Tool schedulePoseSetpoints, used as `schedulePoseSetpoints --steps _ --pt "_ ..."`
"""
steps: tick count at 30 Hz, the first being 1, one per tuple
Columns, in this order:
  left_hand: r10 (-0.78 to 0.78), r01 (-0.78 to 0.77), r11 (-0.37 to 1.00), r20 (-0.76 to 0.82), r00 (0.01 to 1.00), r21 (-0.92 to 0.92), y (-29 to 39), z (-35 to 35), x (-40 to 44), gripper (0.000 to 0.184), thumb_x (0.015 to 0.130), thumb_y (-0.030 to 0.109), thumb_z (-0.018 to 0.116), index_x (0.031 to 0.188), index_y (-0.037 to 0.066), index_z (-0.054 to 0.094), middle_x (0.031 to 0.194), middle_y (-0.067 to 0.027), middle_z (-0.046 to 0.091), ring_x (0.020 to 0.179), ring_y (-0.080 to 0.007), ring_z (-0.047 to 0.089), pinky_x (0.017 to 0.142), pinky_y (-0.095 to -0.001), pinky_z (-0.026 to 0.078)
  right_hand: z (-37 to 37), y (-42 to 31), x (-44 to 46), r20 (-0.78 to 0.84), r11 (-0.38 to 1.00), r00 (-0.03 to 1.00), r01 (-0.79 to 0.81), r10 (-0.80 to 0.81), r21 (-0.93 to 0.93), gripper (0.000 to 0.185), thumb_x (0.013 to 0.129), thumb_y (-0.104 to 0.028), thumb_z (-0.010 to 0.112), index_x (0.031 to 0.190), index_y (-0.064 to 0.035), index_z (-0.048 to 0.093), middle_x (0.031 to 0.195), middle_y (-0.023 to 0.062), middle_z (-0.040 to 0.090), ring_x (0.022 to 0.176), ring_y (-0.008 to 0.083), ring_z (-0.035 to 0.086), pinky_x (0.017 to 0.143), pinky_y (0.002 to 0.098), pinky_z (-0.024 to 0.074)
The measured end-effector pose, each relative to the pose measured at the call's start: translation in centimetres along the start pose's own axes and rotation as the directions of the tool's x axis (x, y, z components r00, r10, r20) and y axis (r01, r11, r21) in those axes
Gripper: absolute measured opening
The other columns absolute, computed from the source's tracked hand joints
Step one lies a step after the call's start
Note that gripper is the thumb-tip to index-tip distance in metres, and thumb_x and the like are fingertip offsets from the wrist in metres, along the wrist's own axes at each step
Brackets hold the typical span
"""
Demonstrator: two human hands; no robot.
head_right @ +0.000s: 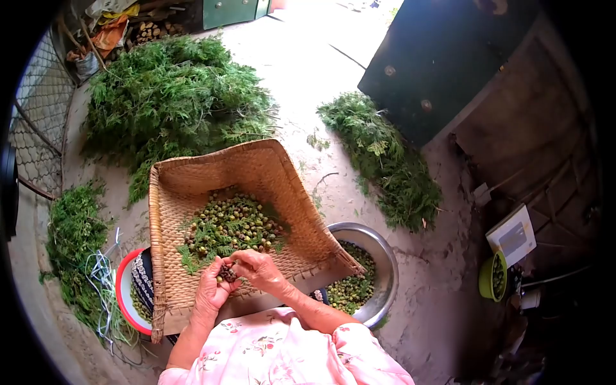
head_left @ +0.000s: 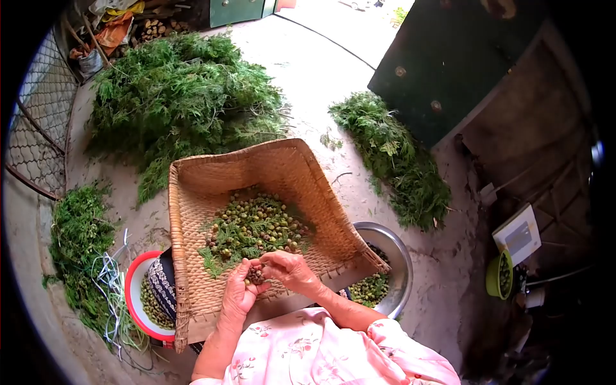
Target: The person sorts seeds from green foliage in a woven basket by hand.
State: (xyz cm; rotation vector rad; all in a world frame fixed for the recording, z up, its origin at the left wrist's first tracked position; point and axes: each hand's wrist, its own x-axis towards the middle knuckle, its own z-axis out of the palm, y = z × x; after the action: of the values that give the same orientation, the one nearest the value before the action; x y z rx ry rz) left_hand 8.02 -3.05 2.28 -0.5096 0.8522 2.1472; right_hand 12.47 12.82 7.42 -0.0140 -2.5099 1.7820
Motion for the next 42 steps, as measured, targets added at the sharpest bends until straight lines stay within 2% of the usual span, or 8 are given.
schedulePoseSetpoints --steps 4,8,19,25,27,29,33,42 --pt "-0.064 0.064 0.998 0.02 0.998 0.003 0.4 -0.4 0.0 0.03 0.089 0.037 0.059 0.095 0.007 0.061 0.083 -0.0077 0.064 0.068 -0.0201 0.062 0.051 -0.0296 0.049 -0.6 2.0 0.7 -0.148 0.91 0.959 0.17 -0.241 -0.378 0.017 0.079 -0.007 0.065 0.096 -0.0048 0.063 0.084 0.0108 0.06 0.079 0.0291 0.06 0.066 0.0363 0.0497" --pt "-0.06 0.06 0.998 0.007 0.998 0.008 0.4 -0.5 -0.2 0.029 0.089 0.035 0.059 0.095 0.007 0.061 0.083 -0.0081 0.064 0.067 -0.0197 0.061 0.048 -0.0275 0.045 -1.9 5.9 0.8 -0.169 0.635 0.966 -0.008 -0.193 -0.773 0.02 0.072 -0.006 0.066 0.092 -0.0089 0.062 0.092 0.0088 0.054 0.089 0.029 0.052 0.076 0.0369 0.0464" --pt "-0.067 0.066 0.998 0.024 0.997 0.007 0.3 -0.8 0.0 0.029 0.09 0.035 0.058 0.094 0.007 0.061 0.081 -0.0079 0.063 0.066 -0.0197 0.061 0.048 -0.0288 0.049 -2.0 8.0 1.0 -0.263 0.718 0.946 -0.05 -0.19 -0.695 0.018 0.074 -0.002 0.062 0.092 -0.0053 0.062 0.089 0.0128 0.054 0.086 0.0317 0.055 0.073 0.0389 0.0484" --pt "-0.013 0.015 0.999 -0.037 0.999 0.041 0.4 1.2 -0.7 0.031 0.089 0.038 0.059 0.095 0.008 0.062 0.081 -0.0063 0.062 0.066 -0.0184 0.061 0.051 -0.0292 0.05 -0.6 0.0 0.1 -0.065 0.999 0.998 -0.027 0.028 0.018 0.018 0.08 -0.006 0.066 0.097 -0.0031 0.063 0.091 0.0112 0.061 0.084 0.0252 0.061 0.072 0.032 0.0498" --pt "-0.02 0.022 0.999 -0.048 0.999 0.044 0.6 1.5 -0.9 0.031 0.089 0.038 0.059 0.096 0.008 0.061 0.082 -0.0065 0.062 0.066 -0.0183 0.061 0.05 -0.0284 0.049 -0.9 0.0 0.4 0.032 0.999 0.998 0.052 -0.052 -0.01 0.02 0.081 -0.012 0.068 0.098 -0.0032 0.064 0.095 0.0126 0.06 0.085 0.0254 0.061 0.071 0.0315 0.0503" --pt "-0.025 0.027 0.999 -0.059 0.998 0.044 0.6 1.1 -0.9 0.031 0.088 0.038 0.06 0.097 0.008 0.061 0.083 -0.0067 0.063 0.066 -0.0181 0.06 0.049 -0.0276 0.048 -1.1 2.4 1.1 -0.203 0.94 0.95 0.172 -0.238 -0.295 0.021 0.081 -0.013 0.067 0.099 -0.0032 0.063 0.098 0.0154 0.059 0.09 0.0305 0.059 0.075 0.0366 0.05" --pt "-0.047 0.046 0.998 0.018 0.999 0.035 0.4 -0.4 -0.3 0.029 0.088 0.036 0.061 0.097 0.008 0.061 0.083 -0.0076 0.062 0.067 -0.0185 0.06 0.047 -0.025 0.042 -3.4 6.9 2.4 -0.34 0.66 0.895 -0.07 -0.29 -0.748 0.037 0.075 -0.004 0.062 0.112 -0.0021 0.057 0.113 0.0169 0.054 0.108 0.0369 0.049 0.092 0.0433 0.0403" --pt "-0.058 0.058 0.998 -0.02 0.998 0.023 0.4 0.0 -0.2 0.027 0.089 0.033 0.06 0.095 0.007 0.06 0.082 -0.0085 0.062 0.065 -0.0194 0.06 0.047 -0.0278 0.045 -3.5 8.3 2.0 -0.27 0.671 0.934 -0.045 -0.235 -0.74 0.024 0.074 0.002 0.056 0.097 -0.0025 0.06 0.098 0.0127 0.055 0.093 0.0326 0.052 0.079 0.0412 0.0464"
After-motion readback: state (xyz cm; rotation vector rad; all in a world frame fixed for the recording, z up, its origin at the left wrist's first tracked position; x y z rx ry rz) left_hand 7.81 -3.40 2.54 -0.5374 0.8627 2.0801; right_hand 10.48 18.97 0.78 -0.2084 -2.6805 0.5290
